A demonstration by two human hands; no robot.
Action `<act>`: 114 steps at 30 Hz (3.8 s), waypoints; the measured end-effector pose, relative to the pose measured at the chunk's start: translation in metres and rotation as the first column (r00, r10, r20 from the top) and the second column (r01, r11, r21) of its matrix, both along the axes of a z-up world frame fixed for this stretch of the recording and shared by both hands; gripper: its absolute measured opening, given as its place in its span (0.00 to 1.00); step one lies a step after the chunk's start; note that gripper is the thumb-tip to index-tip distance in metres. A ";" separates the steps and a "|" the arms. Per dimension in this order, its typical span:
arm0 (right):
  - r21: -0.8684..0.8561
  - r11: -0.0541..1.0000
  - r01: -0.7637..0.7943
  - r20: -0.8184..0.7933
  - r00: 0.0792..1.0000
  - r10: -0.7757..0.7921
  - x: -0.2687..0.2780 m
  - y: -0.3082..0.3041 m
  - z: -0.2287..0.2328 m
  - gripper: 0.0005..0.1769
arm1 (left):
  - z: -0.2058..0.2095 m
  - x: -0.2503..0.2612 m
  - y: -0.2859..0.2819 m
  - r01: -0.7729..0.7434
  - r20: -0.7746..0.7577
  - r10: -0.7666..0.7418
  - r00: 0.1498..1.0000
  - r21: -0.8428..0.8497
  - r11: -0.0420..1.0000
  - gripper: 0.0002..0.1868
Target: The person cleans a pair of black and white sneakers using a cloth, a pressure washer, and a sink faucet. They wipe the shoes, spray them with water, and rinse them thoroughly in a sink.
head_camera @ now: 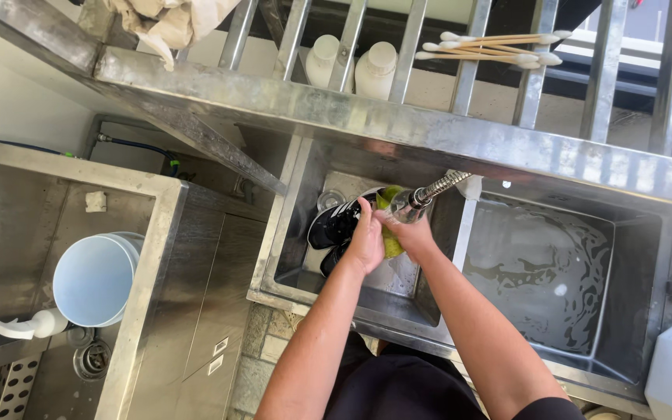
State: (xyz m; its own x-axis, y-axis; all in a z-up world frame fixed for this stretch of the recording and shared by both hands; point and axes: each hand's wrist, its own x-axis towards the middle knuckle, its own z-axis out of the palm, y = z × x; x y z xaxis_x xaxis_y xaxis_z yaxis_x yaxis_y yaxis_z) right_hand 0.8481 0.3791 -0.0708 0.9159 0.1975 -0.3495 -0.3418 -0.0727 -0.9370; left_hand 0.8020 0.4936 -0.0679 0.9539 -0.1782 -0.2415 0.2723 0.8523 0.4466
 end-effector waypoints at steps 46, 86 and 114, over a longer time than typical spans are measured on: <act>0.336 0.911 -0.240 -0.434 0.819 0.376 -0.034 -0.043 -0.019 0.50 | 0.032 0.003 0.071 -0.082 0.110 -0.099 0.989 0.964 0.251 0.22; 0.323 0.941 -0.102 -0.161 0.974 0.161 -0.034 -0.076 -0.041 0.49 | 0.080 -0.038 0.096 0.141 -0.036 -0.355 0.934 0.951 0.276 0.59; 0.284 0.958 -0.048 -0.341 0.928 0.148 -0.021 -0.087 -0.001 0.40 | 0.090 -0.043 0.142 0.340 -0.299 -0.422 0.856 0.940 0.023 0.59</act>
State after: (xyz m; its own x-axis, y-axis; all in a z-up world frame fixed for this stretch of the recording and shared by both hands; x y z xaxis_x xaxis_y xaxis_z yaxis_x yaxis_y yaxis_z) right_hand 0.8269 0.2925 -0.0714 0.7119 0.4109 -0.5695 -0.6591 0.1111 -0.7438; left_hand 0.7592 0.6355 0.0222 0.8498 -0.1881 -0.4924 0.3485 -0.5002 0.7926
